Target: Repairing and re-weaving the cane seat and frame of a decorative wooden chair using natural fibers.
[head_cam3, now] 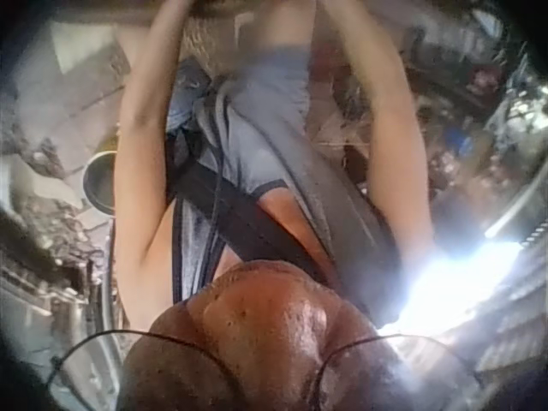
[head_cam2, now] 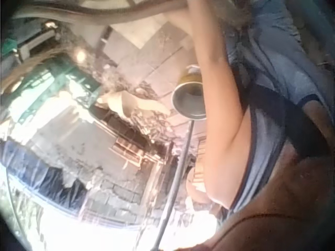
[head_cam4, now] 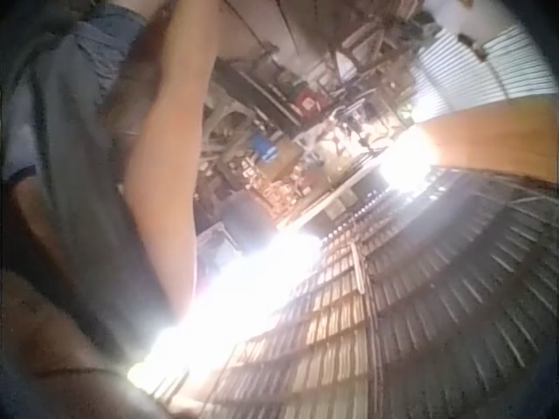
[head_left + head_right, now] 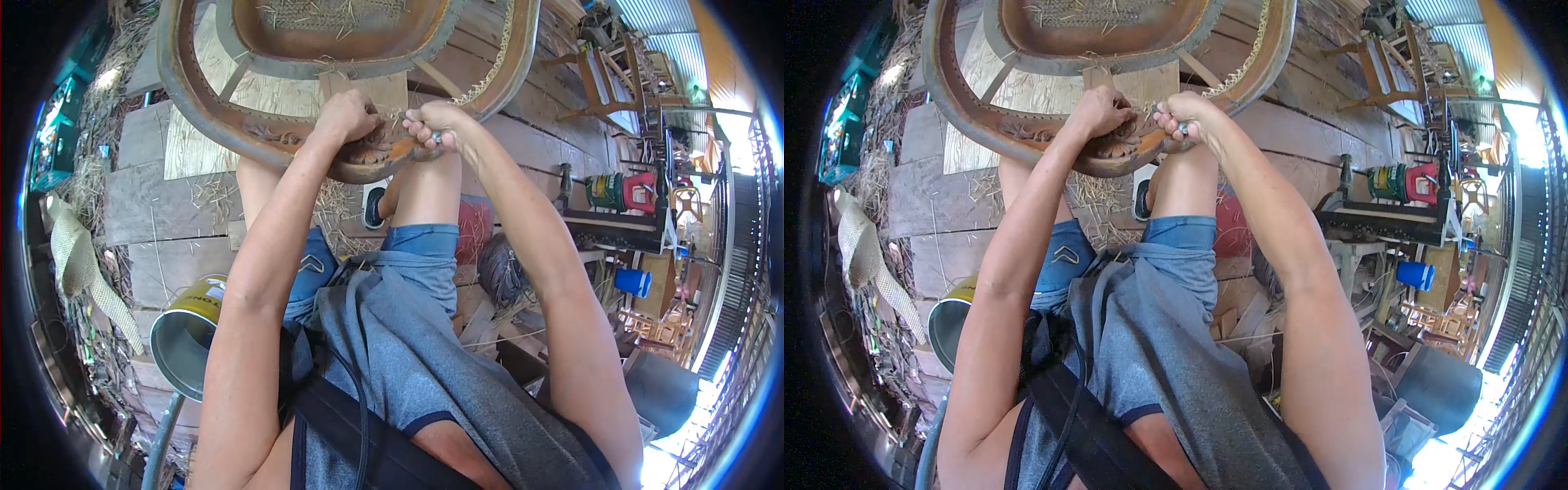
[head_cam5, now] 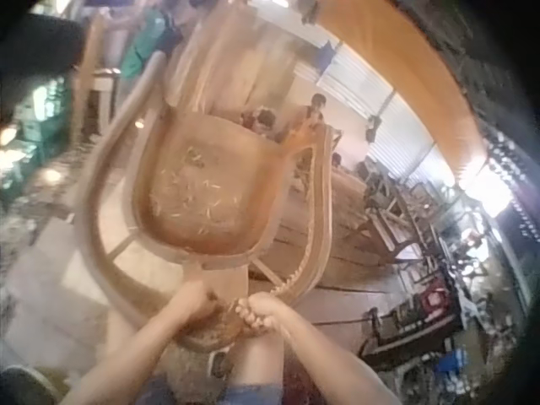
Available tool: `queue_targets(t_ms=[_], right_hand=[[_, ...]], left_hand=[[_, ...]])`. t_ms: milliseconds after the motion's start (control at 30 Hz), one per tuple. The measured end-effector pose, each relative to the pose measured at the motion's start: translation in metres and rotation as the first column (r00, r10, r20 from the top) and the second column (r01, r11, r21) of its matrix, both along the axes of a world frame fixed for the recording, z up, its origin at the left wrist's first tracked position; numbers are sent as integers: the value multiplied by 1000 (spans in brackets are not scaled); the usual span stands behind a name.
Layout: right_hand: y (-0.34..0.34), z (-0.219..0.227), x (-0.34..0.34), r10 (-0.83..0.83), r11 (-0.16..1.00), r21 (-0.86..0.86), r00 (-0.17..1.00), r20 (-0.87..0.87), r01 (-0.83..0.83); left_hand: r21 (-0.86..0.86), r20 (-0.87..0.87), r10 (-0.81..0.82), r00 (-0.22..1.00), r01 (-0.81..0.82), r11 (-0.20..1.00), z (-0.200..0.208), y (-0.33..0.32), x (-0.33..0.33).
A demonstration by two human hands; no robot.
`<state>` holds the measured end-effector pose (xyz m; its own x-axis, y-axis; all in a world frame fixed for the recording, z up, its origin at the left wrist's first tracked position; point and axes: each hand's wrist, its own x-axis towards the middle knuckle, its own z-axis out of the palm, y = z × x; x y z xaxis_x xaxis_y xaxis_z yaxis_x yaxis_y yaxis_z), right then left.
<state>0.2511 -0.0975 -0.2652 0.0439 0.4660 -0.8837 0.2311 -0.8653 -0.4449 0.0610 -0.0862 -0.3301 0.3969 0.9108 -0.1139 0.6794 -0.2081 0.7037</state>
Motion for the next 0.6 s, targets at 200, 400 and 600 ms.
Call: queue_targets(t_ms=[200, 400, 600], right_hand=[[-6, 21, -24, 412, -4, -199, -183, 893, -980], [16, -42, 15, 514, 678, 220, 666, 540, -702], [-9, -9, -13, 474, 698, 311, 741, 475, -646]], left_hand=[[61, 224, -96, 970, 85, 995, -13, 13, -3], [80, 84, -11, 996, 5, 997, 2, -4, 11], [-19, -117, 20, 993, -22, 1000, 6, -12, -9]])
